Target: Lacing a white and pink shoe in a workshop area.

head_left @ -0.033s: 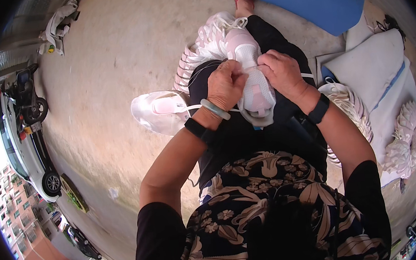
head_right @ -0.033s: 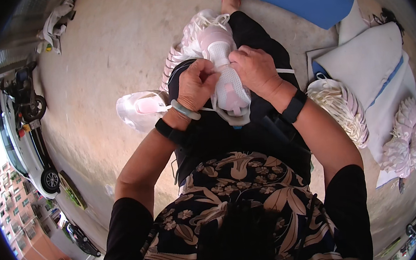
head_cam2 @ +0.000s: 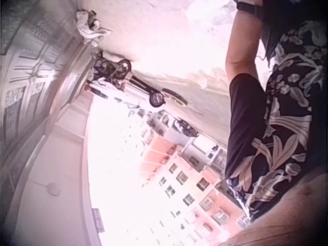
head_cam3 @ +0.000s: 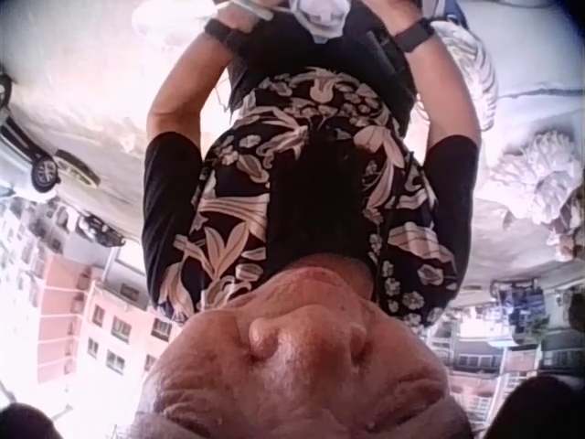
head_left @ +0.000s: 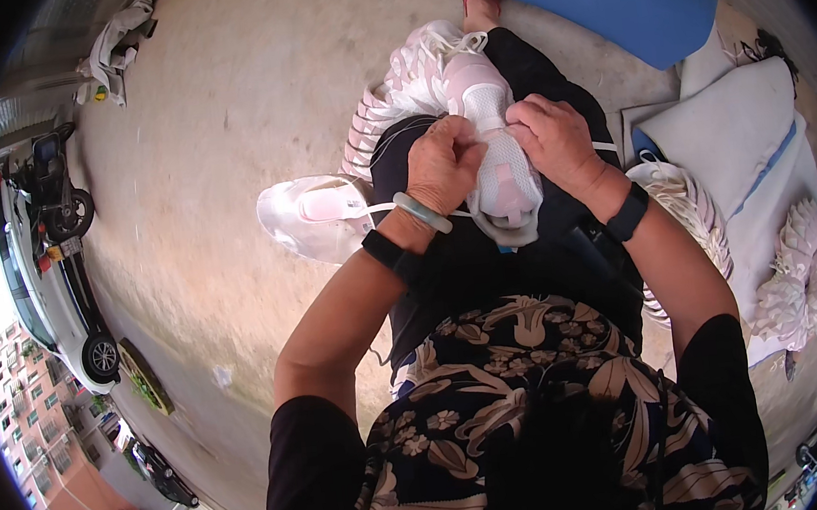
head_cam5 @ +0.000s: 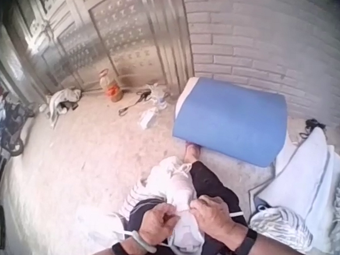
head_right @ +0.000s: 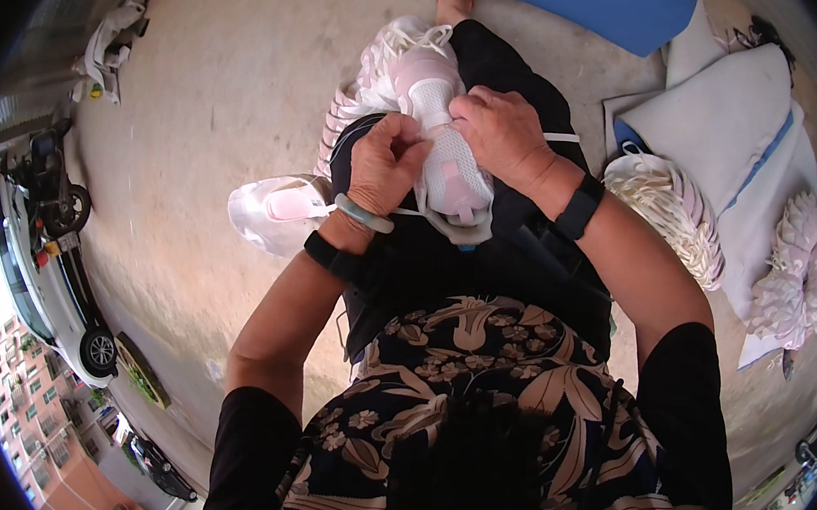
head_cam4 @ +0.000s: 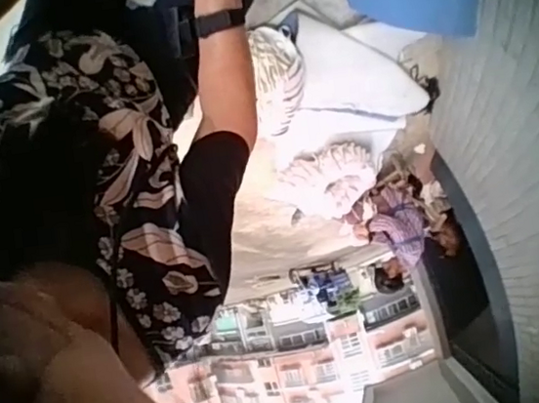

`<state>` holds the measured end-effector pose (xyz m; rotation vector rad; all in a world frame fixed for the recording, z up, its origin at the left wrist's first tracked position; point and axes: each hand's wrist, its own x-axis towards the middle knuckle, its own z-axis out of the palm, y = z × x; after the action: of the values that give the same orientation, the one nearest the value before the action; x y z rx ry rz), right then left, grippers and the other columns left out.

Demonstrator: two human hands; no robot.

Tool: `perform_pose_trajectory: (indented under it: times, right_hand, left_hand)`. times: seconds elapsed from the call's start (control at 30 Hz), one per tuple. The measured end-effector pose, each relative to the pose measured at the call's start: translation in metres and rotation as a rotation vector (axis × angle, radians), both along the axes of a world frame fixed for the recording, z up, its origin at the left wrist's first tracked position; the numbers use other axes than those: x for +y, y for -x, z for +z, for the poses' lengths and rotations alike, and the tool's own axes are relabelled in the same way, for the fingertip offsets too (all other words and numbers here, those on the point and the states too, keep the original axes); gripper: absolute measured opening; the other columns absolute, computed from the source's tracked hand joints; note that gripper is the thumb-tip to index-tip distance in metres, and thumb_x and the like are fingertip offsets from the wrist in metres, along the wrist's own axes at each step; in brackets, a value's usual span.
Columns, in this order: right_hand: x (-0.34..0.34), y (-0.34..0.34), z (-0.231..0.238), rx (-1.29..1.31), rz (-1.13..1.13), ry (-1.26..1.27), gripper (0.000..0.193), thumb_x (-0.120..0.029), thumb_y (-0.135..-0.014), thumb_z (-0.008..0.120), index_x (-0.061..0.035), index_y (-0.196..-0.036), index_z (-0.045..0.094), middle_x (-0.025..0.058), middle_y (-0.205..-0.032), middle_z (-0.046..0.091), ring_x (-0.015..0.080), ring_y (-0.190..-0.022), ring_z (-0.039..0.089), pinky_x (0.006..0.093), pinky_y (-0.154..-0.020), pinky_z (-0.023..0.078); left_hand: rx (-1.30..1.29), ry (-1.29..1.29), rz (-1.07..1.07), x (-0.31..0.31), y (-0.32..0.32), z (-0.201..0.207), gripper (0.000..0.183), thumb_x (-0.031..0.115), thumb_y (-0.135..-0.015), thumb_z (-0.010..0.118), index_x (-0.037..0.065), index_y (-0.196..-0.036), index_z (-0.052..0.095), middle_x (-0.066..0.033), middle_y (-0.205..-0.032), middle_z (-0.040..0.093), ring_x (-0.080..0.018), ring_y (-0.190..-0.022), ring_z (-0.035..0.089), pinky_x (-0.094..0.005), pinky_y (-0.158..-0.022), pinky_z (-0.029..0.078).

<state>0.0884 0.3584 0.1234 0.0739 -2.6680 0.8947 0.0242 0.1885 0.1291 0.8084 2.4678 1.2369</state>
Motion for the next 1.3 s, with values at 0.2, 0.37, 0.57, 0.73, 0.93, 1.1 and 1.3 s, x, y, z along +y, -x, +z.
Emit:
perform_pose_trajectory:
  times: [0.2, 0.37, 0.57, 0.73, 0.93, 1.1, 1.3]
  right_hand:
    - [0.002, -0.001, -0.004, -0.073, 0.051, 0.05, 0.008, -0.009, -0.076, 0.055, -0.0072, -0.079, 0.048, 0.0081, -0.074, 0.056, 0.0277, -0.073, 0.056, 0.038, -0.065, 0.039]
    - [-0.006, 0.003, -0.005, -0.043, 0.03, 0.014, 0.006, -0.009, -0.078, 0.053, -0.0067, -0.076, 0.047, 0.009, -0.073, 0.057, 0.0282, -0.072, 0.056, 0.0389, -0.063, 0.039]
    - [-0.001, 0.005, -0.007, -0.177, -0.006, 0.227, 0.009, -0.01, -0.076, 0.057, -0.0057, -0.075, 0.05, 0.0106, -0.071, 0.057, 0.0314, -0.067, 0.057, 0.0391, -0.059, 0.042]
    - [0.006, -0.001, -0.001, -0.208, 0.045, 0.342, 0.009, -0.008, -0.074, 0.059, -0.0062, -0.077, 0.051, 0.0113, -0.073, 0.057, 0.0321, -0.068, 0.057, 0.0382, -0.058, 0.044]
    - [-0.003, 0.002, -0.009, -0.145, -0.041, 0.224, 0.005, -0.003, -0.075, 0.054, -0.0025, -0.078, 0.049, 0.012, -0.071, 0.056, 0.0311, -0.069, 0.056, 0.036, -0.059, 0.043]
    - [-0.022, 0.004, 0.0, -0.138, -0.054, -0.048, 0.006, -0.005, -0.074, 0.054, -0.0045, -0.078, 0.05, 0.0117, -0.075, 0.057, 0.0325, -0.073, 0.057, 0.0406, -0.061, 0.044]
    - [-0.004, 0.012, -0.016, -0.343, 0.018, 0.425, 0.003, -0.003, -0.076, 0.058, -0.0002, -0.077, 0.057, 0.0044, -0.057, 0.05, 0.0085, -0.053, 0.043, 0.0255, -0.051, 0.039]
  left_hand:
    - [-0.087, 0.0, -0.039, -0.001, 0.006, 0.0, 0.017, 0.005, -0.07, 0.066, 0.003, -0.083, 0.055, -0.0029, -0.065, 0.054, -0.0095, -0.057, 0.05, -0.0236, -0.055, 0.044]
    - [-0.024, 0.016, -0.089, -0.002, 0.008, -0.004, 0.017, 0.004, -0.069, 0.065, 0.002, -0.082, 0.054, -0.0037, -0.064, 0.054, -0.0111, -0.055, 0.051, -0.0246, -0.053, 0.043]
    - [0.033, 0.009, -0.052, 0.001, 0.003, -0.007, 0.017, 0.005, -0.068, 0.064, 0.002, -0.083, 0.055, -0.0053, -0.064, 0.054, -0.0135, -0.055, 0.053, -0.0259, -0.053, 0.044]
    - [-0.001, 0.001, -0.069, -0.002, 0.006, -0.004, 0.015, 0.003, -0.069, 0.062, 0.002, -0.082, 0.056, -0.0057, -0.064, 0.055, -0.0128, -0.055, 0.053, -0.0257, -0.053, 0.044]
    - [-0.054, -0.029, -0.026, 0.002, 0.003, -0.007, 0.012, 0.002, -0.069, 0.061, 0.002, -0.08, 0.056, -0.0049, -0.064, 0.055, -0.0113, -0.055, 0.052, -0.0248, -0.053, 0.044]
    - [-0.015, -0.021, -0.005, -0.002, 0.0, -0.01, 0.014, 0.002, -0.069, 0.062, 0.002, -0.082, 0.056, -0.0052, -0.063, 0.055, -0.0111, -0.055, 0.053, -0.0248, -0.053, 0.044]
    - [0.053, -0.085, 0.041, 0.002, -0.006, -0.006, 0.016, 0.003, -0.071, 0.063, 0.004, -0.086, 0.057, -0.0086, -0.068, 0.059, -0.0179, -0.06, 0.059, -0.0271, -0.056, 0.046]
